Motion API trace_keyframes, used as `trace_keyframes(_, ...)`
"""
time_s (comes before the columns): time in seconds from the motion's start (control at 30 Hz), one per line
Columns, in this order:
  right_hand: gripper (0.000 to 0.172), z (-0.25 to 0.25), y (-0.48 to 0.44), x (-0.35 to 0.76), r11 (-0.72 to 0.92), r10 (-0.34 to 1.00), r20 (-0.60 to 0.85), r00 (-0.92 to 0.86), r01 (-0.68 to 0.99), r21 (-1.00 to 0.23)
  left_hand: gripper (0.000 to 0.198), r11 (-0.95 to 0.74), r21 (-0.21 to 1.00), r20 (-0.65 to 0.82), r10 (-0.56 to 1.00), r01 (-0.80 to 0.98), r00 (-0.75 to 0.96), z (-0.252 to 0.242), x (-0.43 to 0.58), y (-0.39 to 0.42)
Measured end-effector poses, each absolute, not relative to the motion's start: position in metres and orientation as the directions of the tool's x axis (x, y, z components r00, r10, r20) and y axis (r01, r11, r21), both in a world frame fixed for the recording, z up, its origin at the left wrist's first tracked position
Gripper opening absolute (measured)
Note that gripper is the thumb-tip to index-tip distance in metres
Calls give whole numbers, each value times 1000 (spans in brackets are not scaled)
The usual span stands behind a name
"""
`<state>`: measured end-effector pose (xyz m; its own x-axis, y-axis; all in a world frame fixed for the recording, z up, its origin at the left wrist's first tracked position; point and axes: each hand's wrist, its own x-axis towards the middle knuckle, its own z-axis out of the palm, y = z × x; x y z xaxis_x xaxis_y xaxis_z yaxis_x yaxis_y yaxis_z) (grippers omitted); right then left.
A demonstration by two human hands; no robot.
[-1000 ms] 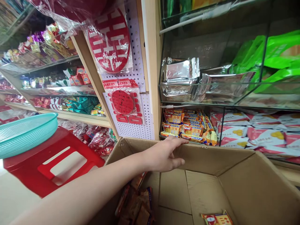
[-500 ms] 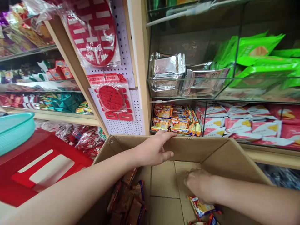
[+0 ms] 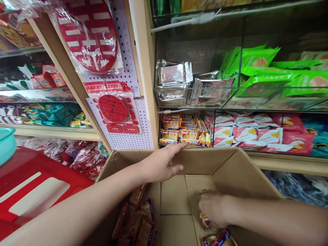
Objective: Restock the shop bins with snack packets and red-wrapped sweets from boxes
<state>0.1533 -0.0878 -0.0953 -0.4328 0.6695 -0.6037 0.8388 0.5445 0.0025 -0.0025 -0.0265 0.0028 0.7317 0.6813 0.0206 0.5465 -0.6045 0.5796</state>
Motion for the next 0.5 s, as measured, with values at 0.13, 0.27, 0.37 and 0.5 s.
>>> trace_keyframes(0.13,21,-46,-79,160,450,770,-215,-601,750,-485,44,-535,715,114,725,451,679,8,-1,-29)
trace_keyframes(0.27,23,-20,-68,173,306,879,129,-458,336,-891,34,-355,900,57,668,251,742,8,1,-29)
trace_keyframes(0.37,40,-20,-62,183,169,939,112,-326,151,-974,27,-129,958,-105,669,255,736,4,4,-28)
trace_keyframes(0.5,47,-20,-61,190,52,967,18,-254,126,-991,27,111,979,-199,708,171,678,0,10,-29)
